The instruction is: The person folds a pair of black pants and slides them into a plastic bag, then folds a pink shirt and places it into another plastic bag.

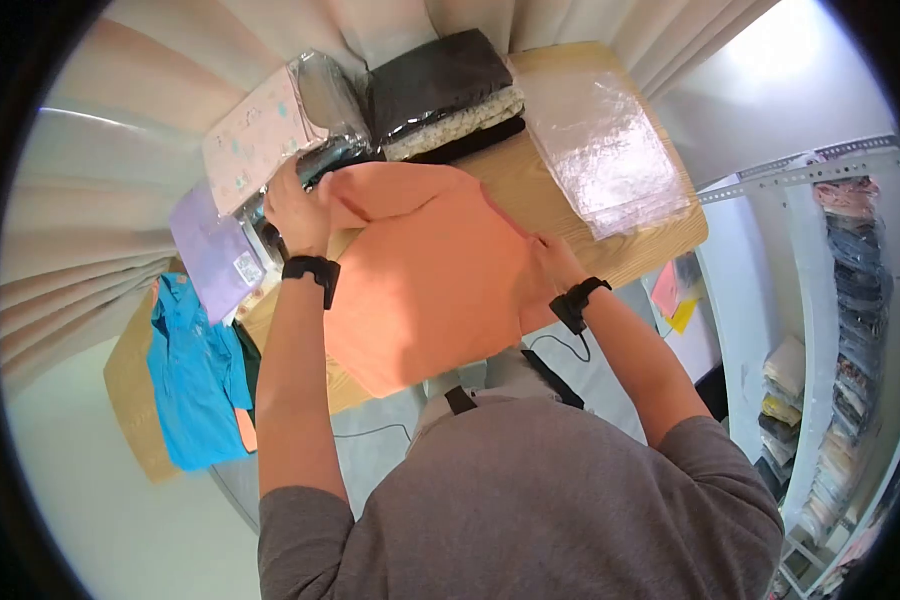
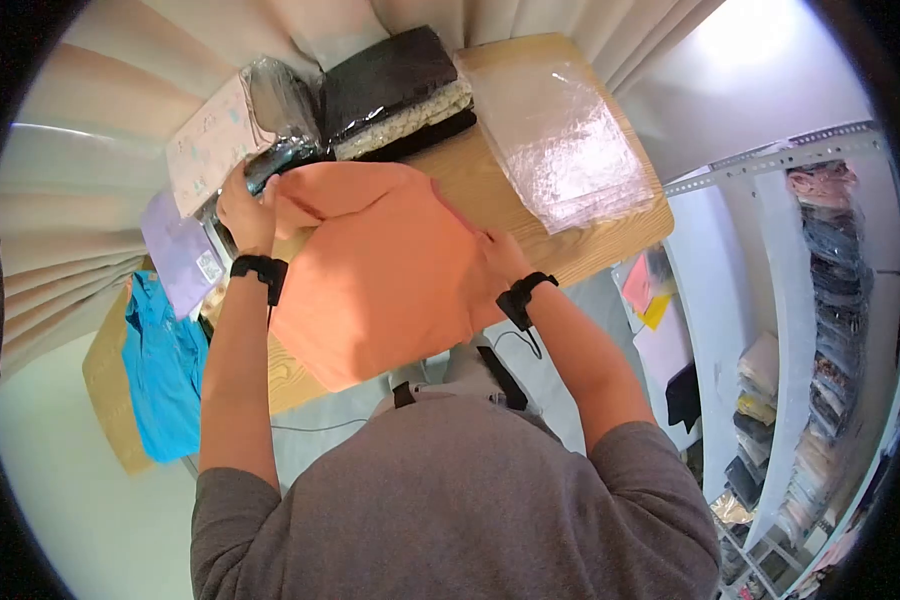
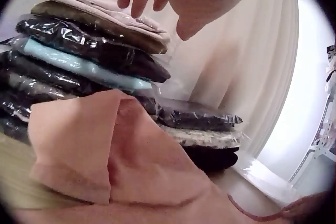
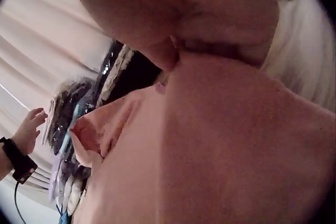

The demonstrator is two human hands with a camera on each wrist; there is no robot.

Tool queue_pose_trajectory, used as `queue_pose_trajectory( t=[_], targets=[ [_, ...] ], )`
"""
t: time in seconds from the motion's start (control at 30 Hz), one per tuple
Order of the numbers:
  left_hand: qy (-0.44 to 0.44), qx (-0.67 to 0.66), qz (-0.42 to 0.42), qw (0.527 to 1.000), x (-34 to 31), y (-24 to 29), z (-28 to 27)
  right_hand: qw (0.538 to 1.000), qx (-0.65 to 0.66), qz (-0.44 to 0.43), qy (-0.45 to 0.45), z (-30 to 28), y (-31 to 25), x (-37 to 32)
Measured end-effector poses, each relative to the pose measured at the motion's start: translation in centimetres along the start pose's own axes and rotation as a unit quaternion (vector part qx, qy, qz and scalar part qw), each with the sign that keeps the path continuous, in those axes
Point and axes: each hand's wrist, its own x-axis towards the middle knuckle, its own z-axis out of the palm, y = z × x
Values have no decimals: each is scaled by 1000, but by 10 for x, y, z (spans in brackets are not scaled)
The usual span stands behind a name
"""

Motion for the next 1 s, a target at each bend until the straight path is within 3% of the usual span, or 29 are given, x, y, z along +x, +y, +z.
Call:
queue_pose_trajectory(
  t=[0.07, 0.2, 0.33, 0.4, 0.5, 0.53, 0.6, 0.63, 0.73, 0.83, 0.93, 0.97, 1.0],
  targets=[
    [11, -21, 20, 1000, -23, -6, -4, 999, 26, 22, 12, 6, 22, 14],
    [-221, -49, 6, 974, -106, -45, -39, 1000, -24, -1, 11, 1, 49, 18],
    [-319, -17, 16, 947, -228, -77, -73, 988, 118, -68, -70, -10, 36, -21],
    [-344, -87, -33, 934, -264, -65, -85, 999, 6, 35, -40, -19, 58, -37],
    [-422, -46, -13, 905, -298, -43, -93, 994, 2, 45, -100, -21, 81, -53],
    [-424, -52, -17, 904, -305, -45, -89, 994, -4, 49, -100, -21, 80, -56],
    [-413, 63, 3, 909, -315, -51, -76, 971, -215, 54, -90, -20, 71, -63],
    [-436, 77, -16, 896, -309, -56, -74, 969, -223, 56, -91, -18, 63, -64],
    [-419, 110, 14, 901, -288, -87, -66, 971, -222, 36, -78, -3, 39, -62],
    [-425, 140, 25, 894, -267, -114, -63, 975, -178, 32, -133, 20, 31, -60],
    [-413, 126, -20, 902, -254, -118, -63, 975, -148, 18, -164, 35, 32, -60],
    [-352, 135, 6, 926, -252, -110, -72, 978, -132, 21, -163, 36, 28, -63],
    [-355, 139, 4, 925, -259, -111, -78, 980, -114, 24, -162, 37, 29, -65]
  ],
)
